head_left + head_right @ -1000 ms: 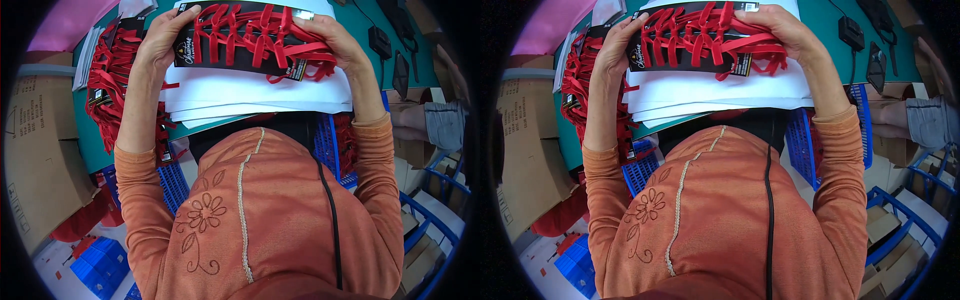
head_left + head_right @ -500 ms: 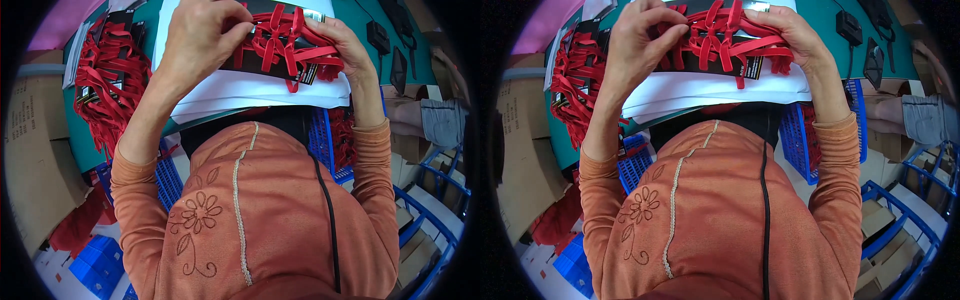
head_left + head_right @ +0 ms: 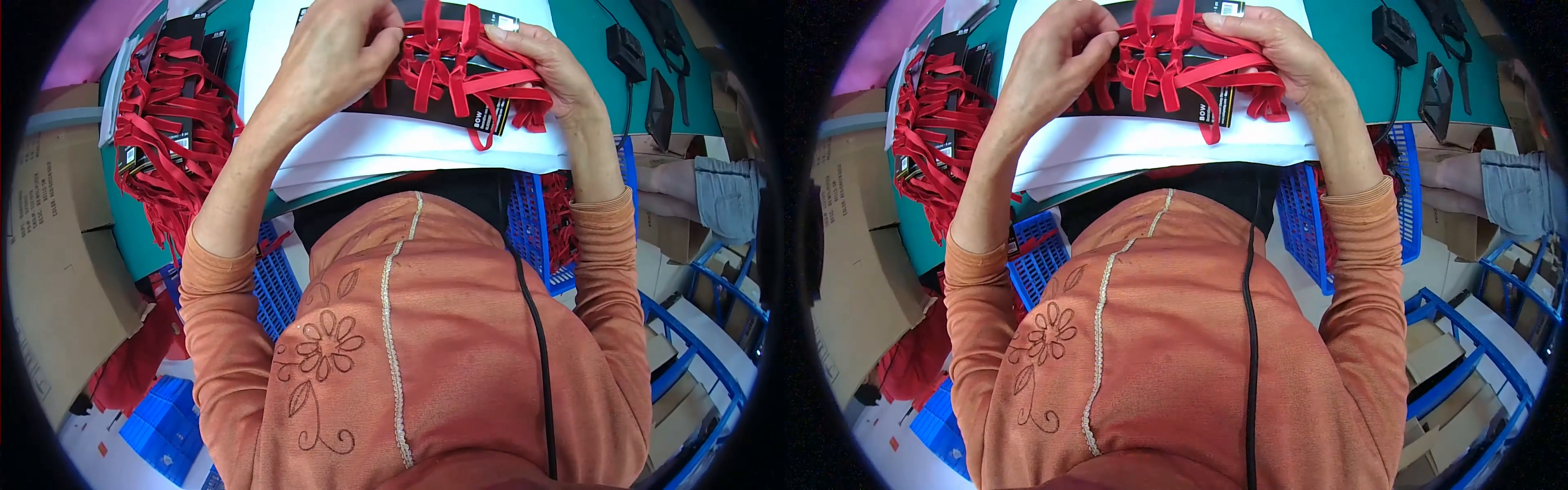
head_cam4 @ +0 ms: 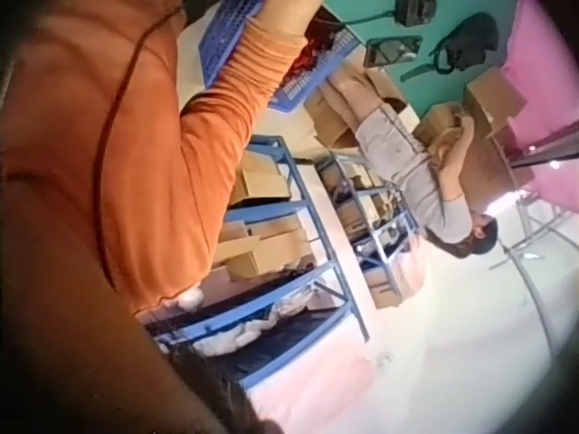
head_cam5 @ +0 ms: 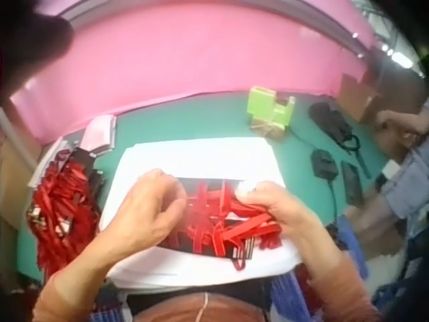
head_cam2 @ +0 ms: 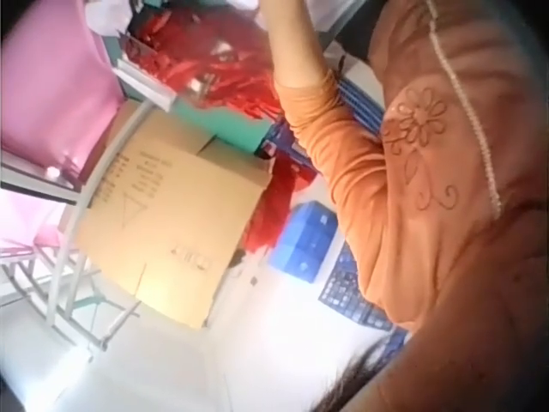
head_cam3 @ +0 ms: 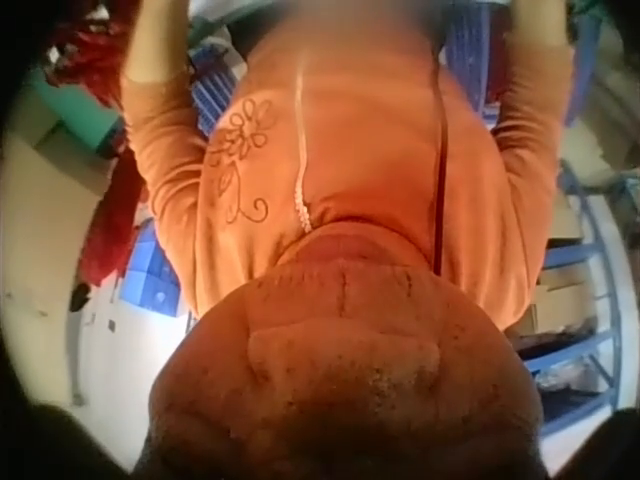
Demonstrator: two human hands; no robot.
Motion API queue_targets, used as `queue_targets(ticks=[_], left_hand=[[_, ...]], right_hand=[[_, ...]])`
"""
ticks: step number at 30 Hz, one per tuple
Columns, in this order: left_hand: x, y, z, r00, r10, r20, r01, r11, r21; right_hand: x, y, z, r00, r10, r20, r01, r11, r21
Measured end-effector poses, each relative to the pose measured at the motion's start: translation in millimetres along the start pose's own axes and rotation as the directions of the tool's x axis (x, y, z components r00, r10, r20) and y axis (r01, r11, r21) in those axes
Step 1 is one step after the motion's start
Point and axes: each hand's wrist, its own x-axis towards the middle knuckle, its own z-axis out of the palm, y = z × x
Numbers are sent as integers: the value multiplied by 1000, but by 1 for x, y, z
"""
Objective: Organizing red shoe laces onto cardboard display cards and placing them into plastic bags.
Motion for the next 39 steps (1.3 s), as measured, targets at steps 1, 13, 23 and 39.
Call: queue_targets(ticks=[1, 13, 23, 39], left_hand=[[-2, 3, -3, 996, -89, 28, 90, 995, -41], [14, -10, -9, 970, -138, 202, 175, 967, -183], [4, -37, -13, 955, -295, -23, 200, 702, -683], [-24, -17, -15, 987, 64, -150, -87, 984, -155]], right_hand=[[1, 0, -1, 1000, 1, 13, -2, 1000, 16], [3, -3, 3, 997, 45, 69, -51, 994, 96], [2, -1, -5, 989, 98, 110, -111, 987, 118], [9, 10, -21, 1000, -27, 2, 27, 999, -29]])
